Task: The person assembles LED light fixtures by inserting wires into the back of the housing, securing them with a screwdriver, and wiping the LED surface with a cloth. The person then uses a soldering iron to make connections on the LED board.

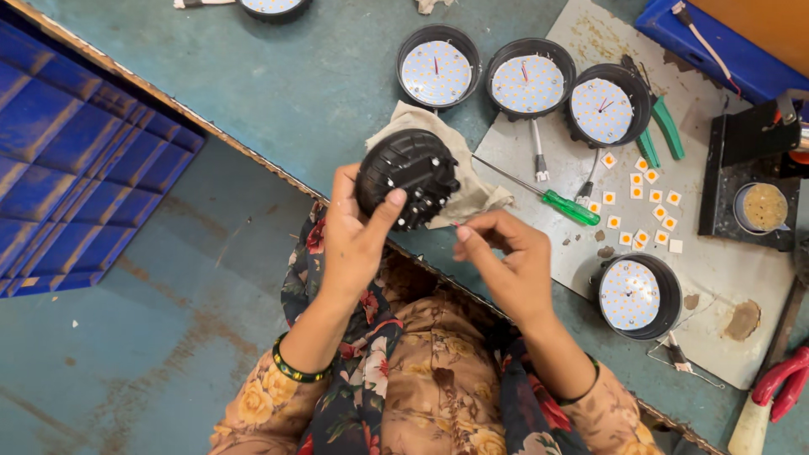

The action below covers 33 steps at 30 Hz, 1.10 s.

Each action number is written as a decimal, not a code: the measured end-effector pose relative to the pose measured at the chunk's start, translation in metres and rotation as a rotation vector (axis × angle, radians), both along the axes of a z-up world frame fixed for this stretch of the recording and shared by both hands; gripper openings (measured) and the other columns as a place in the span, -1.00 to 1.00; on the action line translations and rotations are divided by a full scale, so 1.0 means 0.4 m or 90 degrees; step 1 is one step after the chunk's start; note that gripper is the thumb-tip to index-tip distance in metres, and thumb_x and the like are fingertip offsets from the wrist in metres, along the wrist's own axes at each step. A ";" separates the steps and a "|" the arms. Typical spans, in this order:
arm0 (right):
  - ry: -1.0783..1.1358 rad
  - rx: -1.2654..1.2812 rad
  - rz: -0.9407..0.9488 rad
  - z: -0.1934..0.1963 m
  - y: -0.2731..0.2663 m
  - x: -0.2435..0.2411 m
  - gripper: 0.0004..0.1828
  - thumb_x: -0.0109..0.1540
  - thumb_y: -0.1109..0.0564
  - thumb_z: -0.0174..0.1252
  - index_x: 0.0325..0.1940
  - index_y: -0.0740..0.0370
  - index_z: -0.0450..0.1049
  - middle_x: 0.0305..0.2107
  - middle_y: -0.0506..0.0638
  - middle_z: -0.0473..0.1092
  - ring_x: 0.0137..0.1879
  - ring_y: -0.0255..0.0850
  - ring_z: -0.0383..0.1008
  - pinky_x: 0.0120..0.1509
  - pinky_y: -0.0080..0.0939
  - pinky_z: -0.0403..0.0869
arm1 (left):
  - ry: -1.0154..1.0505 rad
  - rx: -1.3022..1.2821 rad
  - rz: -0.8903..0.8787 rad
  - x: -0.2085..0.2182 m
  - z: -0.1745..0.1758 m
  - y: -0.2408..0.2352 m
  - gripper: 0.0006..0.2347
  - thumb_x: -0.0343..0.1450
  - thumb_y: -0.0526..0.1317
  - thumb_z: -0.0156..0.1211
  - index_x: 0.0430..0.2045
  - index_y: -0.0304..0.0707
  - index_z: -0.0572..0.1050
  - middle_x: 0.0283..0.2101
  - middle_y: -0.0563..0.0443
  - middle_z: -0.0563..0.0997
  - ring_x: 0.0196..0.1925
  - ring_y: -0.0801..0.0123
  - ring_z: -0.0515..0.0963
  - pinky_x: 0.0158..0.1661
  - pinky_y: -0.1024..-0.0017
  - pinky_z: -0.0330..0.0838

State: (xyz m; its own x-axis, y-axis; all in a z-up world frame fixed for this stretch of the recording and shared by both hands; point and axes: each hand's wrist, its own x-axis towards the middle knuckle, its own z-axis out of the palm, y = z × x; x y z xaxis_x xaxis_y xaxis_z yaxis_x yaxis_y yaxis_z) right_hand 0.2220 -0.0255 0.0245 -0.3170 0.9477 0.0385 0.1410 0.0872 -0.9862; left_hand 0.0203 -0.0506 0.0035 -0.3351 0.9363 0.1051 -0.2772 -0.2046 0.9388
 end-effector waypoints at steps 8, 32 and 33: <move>0.086 -0.120 0.019 0.012 -0.001 -0.021 -0.90 0.29 0.24 0.21 -0.25 0.37 0.53 -0.50 -0.01 0.52 -0.36 -0.34 0.53 -0.19 -0.37 0.46 | -0.118 -0.029 -0.053 0.046 0.042 -0.035 -0.75 0.49 -0.34 0.24 0.00 -0.36 0.35 -0.03 0.01 0.55 0.03 0.52 0.52 0.10 0.49 0.44; -0.050 0.080 -0.054 0.040 -0.032 -0.015 -0.91 0.28 0.26 0.25 -0.26 0.37 0.52 -0.45 -0.03 0.53 -0.34 -0.38 0.52 -0.17 -0.41 0.43 | 0.006 -0.007 -0.058 0.074 0.046 -0.069 -0.73 0.48 -0.34 0.31 -0.03 -0.34 0.35 -0.10 0.08 0.54 -0.02 0.56 0.49 0.02 0.54 0.42; -0.063 0.087 -0.059 0.042 -0.032 -0.017 -0.91 0.29 0.26 0.26 -0.26 0.37 0.52 -0.47 -0.04 0.53 -0.35 -0.38 0.52 -0.18 -0.41 0.43 | 0.016 -0.009 -0.053 0.075 0.047 -0.071 -0.73 0.48 -0.33 0.31 -0.03 -0.34 0.35 -0.10 0.08 0.54 -0.03 0.57 0.49 0.02 0.55 0.42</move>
State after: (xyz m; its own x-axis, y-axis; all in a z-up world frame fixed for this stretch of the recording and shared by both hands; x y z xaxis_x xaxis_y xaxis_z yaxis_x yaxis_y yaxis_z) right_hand 0.2153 -0.0382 0.0414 -0.2364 0.9612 0.1420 0.2503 0.2015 -0.9470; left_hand 0.0502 -0.0788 0.0221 -0.2530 0.9624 0.0993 -0.2687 -0.1685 0.9484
